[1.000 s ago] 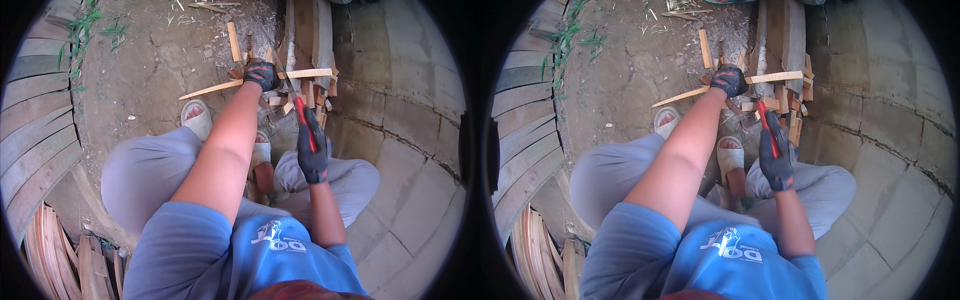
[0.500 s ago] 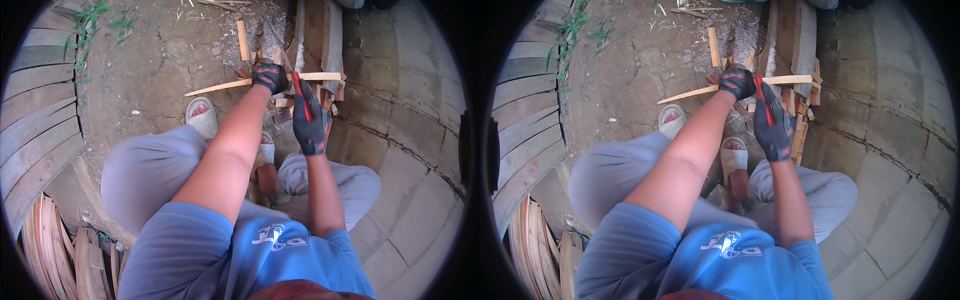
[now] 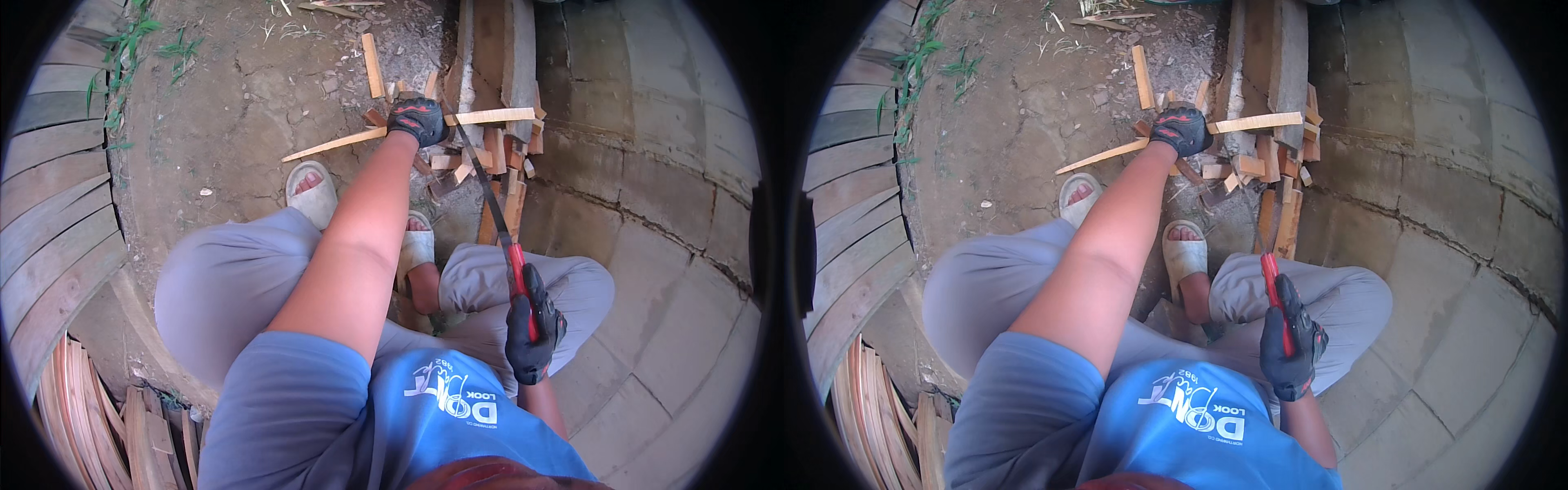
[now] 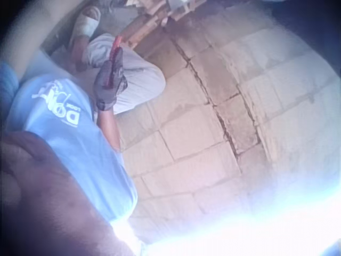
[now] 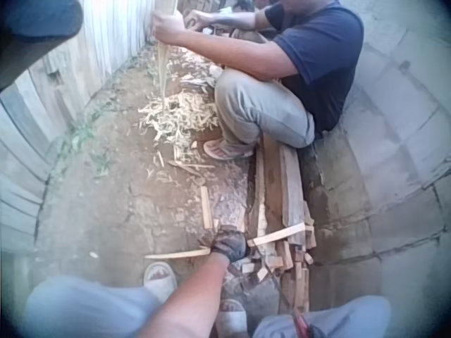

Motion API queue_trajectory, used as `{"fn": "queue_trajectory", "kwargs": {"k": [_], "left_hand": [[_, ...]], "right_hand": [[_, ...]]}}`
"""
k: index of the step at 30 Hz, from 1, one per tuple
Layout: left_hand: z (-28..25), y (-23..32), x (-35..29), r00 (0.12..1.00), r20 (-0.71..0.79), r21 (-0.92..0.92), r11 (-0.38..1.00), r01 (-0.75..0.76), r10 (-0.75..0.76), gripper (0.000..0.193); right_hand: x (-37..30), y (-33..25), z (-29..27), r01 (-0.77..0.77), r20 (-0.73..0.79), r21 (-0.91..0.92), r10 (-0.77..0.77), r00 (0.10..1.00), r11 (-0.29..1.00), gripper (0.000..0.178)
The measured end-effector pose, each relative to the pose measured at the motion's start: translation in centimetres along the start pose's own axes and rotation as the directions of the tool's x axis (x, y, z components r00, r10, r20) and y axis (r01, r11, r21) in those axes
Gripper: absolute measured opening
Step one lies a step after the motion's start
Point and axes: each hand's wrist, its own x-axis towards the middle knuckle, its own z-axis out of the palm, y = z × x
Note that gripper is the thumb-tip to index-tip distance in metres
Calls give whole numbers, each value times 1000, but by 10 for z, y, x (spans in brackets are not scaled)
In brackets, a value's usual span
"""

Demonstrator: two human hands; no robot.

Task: The person sits on the ground and uses a red-handled machete to split small pieces of wood. They hold the wood with their left hand and strike it with the machete in their right hand, creating smaller wood chips and shavings.

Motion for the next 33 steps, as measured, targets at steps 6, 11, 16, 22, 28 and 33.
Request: {"fn": "queue_trajectory", "kwargs": {"k": [6, 11, 16, 22, 28, 33], "left_hand": [[-5, 3, -5, 1000, 18, -24, 999, 22, -21, 42], [1, 5, 6, 999, 44, -67, 997, -23, 26, 44], [-13, -6, 13, 997, 79, -57, 998, 13, -8, 47], [-11, -2, 4, 995, 98, 8, 1000, -27, 26, 48], [-9, 4, 5, 995, 100, 7, 1000, 19, -19, 47], [-14, 9, 6, 994, 106, 45, 998, -39, 34, 46]], "right_hand": [[108, 3, 65, 81, -104, 111, -70, 992, 991, 40], [187, 0, 134, 60, -116, 60, -53, 992, 996, 41], [134, 21, 99, 206, -166, 101, -188, 968, 973, 42], [-9, 12, -5, -99, 56, 27, 97, 994, 995, 40], [79, 19, 54, 178, -143, 140, -158, 977, 974, 42], [147, 33, 118, 267, -298, 161, -211, 931, 950, 44]]}}
